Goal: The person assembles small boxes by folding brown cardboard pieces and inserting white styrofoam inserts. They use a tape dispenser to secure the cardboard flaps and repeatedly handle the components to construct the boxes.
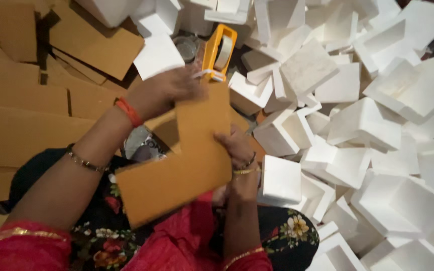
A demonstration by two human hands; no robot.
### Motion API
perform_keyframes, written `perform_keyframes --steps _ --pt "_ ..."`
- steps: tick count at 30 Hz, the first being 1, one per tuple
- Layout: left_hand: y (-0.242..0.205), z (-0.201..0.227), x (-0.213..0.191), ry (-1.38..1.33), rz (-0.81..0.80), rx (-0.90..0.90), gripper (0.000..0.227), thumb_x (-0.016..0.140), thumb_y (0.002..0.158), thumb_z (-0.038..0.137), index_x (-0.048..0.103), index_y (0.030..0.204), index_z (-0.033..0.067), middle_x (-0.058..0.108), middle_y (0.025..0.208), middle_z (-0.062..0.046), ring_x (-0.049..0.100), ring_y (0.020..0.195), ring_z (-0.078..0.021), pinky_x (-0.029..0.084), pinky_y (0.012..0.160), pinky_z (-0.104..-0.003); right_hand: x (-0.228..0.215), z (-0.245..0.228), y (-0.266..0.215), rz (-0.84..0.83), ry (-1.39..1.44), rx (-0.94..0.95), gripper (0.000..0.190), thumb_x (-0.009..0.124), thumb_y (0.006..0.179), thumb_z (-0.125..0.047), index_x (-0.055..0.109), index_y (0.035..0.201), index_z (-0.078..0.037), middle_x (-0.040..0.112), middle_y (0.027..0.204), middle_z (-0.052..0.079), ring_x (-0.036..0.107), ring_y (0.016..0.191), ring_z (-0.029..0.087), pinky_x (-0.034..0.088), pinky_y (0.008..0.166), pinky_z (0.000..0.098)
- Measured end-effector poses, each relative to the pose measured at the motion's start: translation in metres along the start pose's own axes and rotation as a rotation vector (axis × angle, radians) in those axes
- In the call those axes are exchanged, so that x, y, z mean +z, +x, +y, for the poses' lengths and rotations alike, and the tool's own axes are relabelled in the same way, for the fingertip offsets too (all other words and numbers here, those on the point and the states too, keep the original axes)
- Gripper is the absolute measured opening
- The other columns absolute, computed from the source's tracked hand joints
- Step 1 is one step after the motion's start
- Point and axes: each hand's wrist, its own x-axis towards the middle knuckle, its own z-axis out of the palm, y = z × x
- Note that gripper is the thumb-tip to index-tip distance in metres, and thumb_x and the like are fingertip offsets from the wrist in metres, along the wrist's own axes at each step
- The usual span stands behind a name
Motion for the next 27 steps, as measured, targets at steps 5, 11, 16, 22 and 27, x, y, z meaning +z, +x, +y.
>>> perform_keyframes --steps 5,11,16,22,27 --pt "-0.041 -0.07 0.025 -1.045 -0.388 -1.219 0.091 0.047 0.102 0.079 0.057 0.154 0.0042 0.066 0.134 -0.018 0.074 0.105 -0.0261 0.062 0.086 -0.038 -0.038 -0.008 -0.008 0.529 0.26 -0.024 0.045 0.069 0.096 -0.024 0.057 0.133 -0.001 0.07 0.12 0.015 0.072 0.101 0.028 0.062 0.081 0.0396" --pt "-0.089 -0.082 0.12 -0.558 -1.17 -0.885 0.062 0.076 0.086 0.032 0.049 0.136 0.0067 0.079 0.102 -0.018 0.076 0.089 -0.0323 0.063 0.071 -0.045 -0.094 0.094 -0.014 0.678 0.38 0.145 0.045 0.07 0.094 -0.018 0.058 0.133 0.0 0.072 0.119 0.014 0.074 0.101 0.027 0.065 0.082 0.0374" --pt "-0.084 -0.088 0.134 0.096 -1.243 -0.664 0.039 0.078 0.081 0.034 0.08 0.109 0.0073 0.077 0.103 -0.014 0.073 0.094 -0.0317 0.057 0.079 -0.043 -0.092 0.113 -0.016 0.755 0.008 0.429 0.046 0.072 0.099 -0.033 0.067 0.117 0.008 0.072 0.104 0.024 0.07 0.083 0.033 0.056 0.072 0.0441" --pt "-0.037 -0.062 0.045 0.166 -0.596 -1.357 0.047 0.078 0.088 0.036 0.074 0.125 0.0069 0.072 0.125 -0.018 0.069 0.116 -0.035 0.056 0.096 -0.047 -0.094 0.081 -0.016 0.577 -1.116 0.812 0.091 0.046 0.093 -0.08 0.075 0.102 0.005 0.077 0.104 0.028 0.073 0.093 0.035 0.053 0.082 0.041" --pt "-0.049 -0.096 0.001 0.46 -0.283 -1.124 0.087 0.081 0.074 0.041 0.053 0.148 0.0067 0.055 0.145 -0.023 0.05 0.135 -0.0397 0.038 0.111 -0.055 -0.083 0.049 -0.003 0.628 -1.386 0.55 0.066 0.06 0.092 -0.063 0.072 0.104 0.0 0.075 0.1 0.018 0.071 0.09 0.028 0.054 0.078 0.0385"
